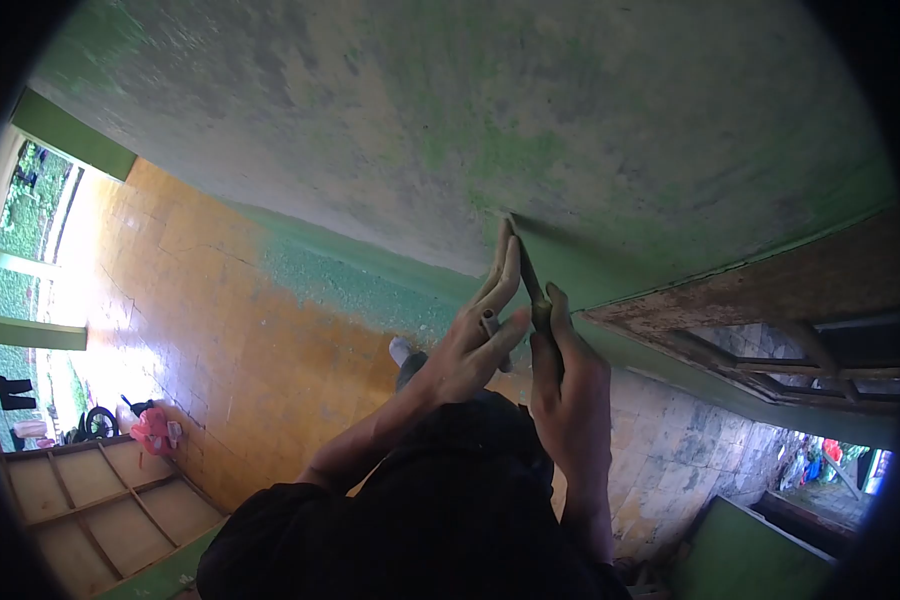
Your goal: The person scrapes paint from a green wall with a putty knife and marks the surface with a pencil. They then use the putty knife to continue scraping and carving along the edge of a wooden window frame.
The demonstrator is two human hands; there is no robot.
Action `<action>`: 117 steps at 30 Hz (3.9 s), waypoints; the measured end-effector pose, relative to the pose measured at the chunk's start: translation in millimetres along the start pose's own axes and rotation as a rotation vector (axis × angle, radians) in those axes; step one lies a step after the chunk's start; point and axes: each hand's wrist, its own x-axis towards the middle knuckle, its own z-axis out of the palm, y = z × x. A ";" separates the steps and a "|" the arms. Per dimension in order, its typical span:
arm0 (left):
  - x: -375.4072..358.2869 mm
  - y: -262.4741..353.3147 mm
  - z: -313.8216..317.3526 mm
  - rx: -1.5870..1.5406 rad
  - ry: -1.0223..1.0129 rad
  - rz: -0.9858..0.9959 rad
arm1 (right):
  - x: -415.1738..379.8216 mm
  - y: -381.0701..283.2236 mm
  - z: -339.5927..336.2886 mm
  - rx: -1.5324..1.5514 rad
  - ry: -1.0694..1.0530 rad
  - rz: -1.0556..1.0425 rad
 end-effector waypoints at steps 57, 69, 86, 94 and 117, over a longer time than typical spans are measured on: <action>7.9 -3.8 2.7 0.157 0.142 0.054 | -0.9 7.8 5.9 0.052 -0.005 0.010; 11.0 4.2 22.7 0.103 0.147 0.072 | -14.7 7.6 -6.3 0.172 0.039 0.130; 10.3 3.4 8.9 0.183 0.086 0.056 | 1.2 9.7 -14.9 0.109 -0.044 0.123; 12.9 4.2 7.4 0.216 0.103 0.060 | 7.8 15.5 -7.0 0.118 -0.054 0.086; 9.8 2.2 -16.6 0.226 0.089 0.036 | 12.1 3.9 -0.3 0.115 -0.103 0.230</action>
